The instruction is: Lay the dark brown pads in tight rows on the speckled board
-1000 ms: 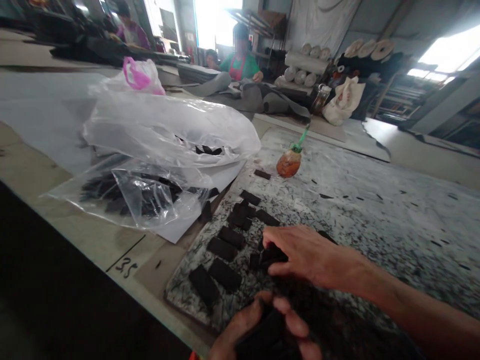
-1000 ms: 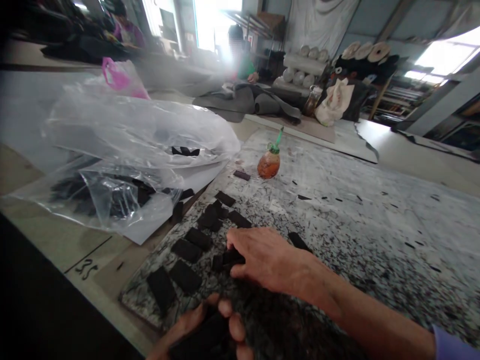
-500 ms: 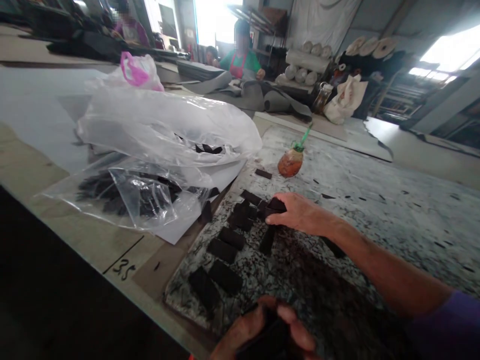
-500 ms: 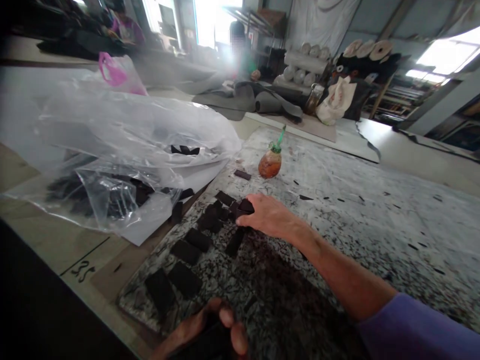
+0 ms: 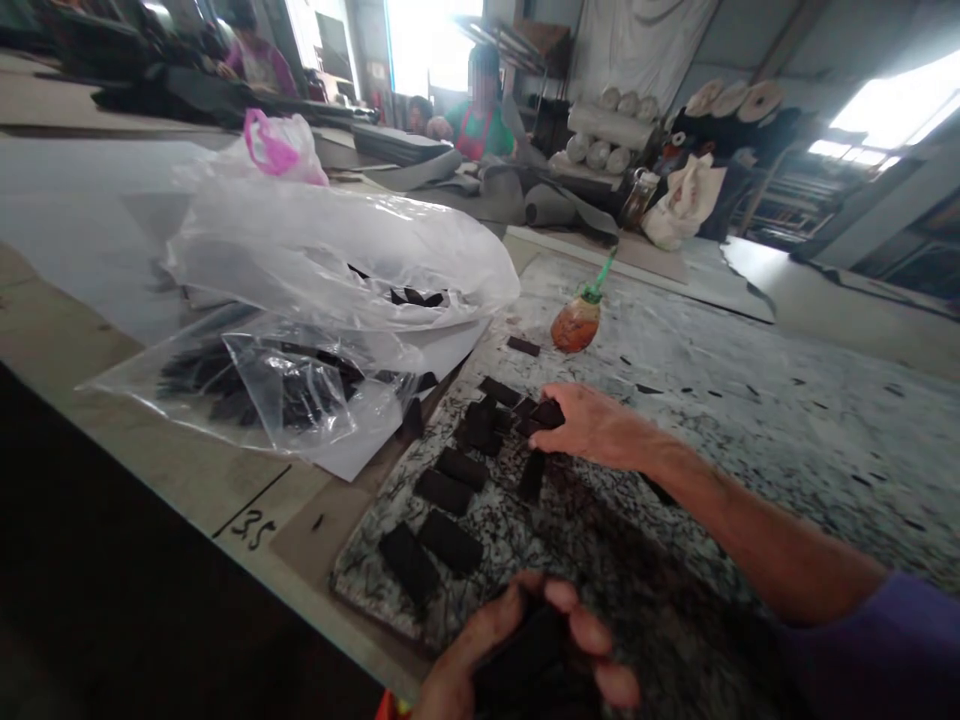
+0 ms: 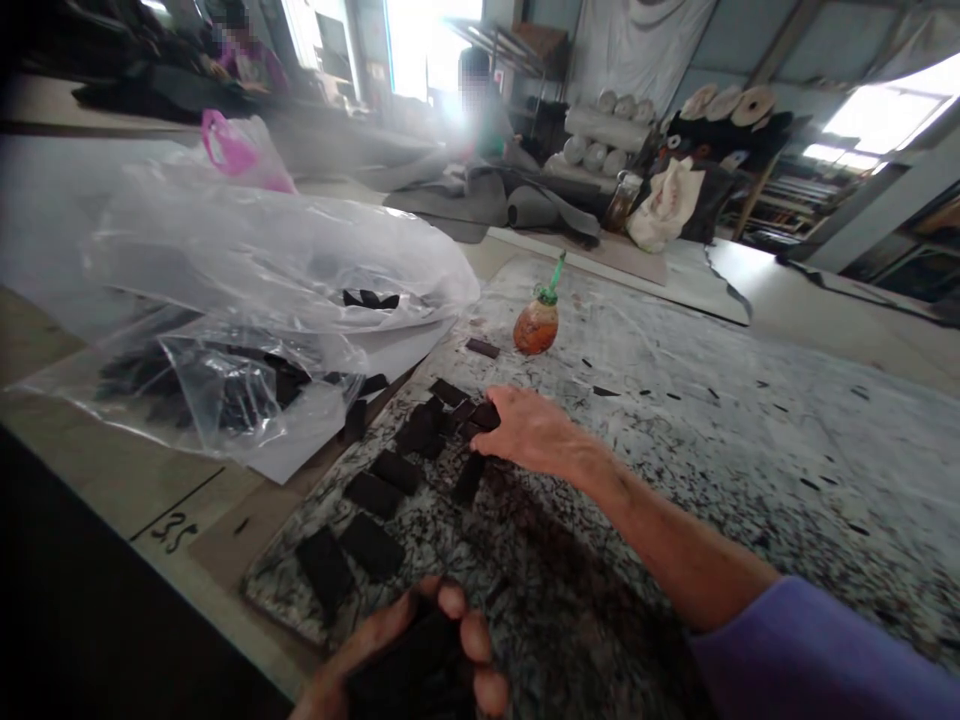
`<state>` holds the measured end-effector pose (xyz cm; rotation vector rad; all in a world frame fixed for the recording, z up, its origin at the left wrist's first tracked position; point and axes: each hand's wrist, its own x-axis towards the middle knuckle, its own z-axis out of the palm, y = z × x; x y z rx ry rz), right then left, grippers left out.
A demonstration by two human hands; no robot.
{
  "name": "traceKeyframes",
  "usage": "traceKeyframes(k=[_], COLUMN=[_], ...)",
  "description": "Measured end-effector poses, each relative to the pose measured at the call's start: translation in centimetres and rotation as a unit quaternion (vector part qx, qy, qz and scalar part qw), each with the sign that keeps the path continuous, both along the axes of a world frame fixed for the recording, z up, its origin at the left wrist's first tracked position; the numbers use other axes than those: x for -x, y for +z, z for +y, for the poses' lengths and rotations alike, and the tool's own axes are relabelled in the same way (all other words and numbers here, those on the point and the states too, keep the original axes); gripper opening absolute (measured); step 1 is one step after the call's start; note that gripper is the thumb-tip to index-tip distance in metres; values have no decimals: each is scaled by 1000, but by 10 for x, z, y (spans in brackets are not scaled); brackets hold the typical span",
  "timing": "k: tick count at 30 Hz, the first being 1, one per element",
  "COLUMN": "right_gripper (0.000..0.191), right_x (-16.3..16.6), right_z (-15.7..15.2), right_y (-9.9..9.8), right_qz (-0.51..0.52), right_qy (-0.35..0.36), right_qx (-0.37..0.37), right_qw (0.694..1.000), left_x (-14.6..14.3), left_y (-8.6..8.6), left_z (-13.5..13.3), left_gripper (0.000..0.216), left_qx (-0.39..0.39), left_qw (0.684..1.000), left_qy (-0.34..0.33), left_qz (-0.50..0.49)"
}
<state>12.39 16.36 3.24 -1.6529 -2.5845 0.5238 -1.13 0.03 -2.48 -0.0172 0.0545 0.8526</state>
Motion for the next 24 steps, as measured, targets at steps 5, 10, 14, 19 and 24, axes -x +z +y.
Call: traceKeyframes(k=[5,10,14,19,24], right_gripper=[26,29,21,23,38], right_x=[-14,-24,-29,-37,-46], right_z=[7,-19,-71,-125,-157], right_y=[2,28,56,62,50], right_qz=[84,173,284,260,171], right_qy=[-66,-21,19,-21,-63], right_qx=[-43,19,146,232,80], right_qw=[993,984,948,937,980], left_x=[3,1,-9,-26,-51], left_y=[7,22,33,44,53], left_z=[1,1,3,1,-5], left_gripper=[18,21,18,17,21], left_qx=[65,117,165,194,199], left_qw=[997,989,970,946,940], left_qy=[-12,32,82,83,45], left_qz=[35,88,160,245,272])
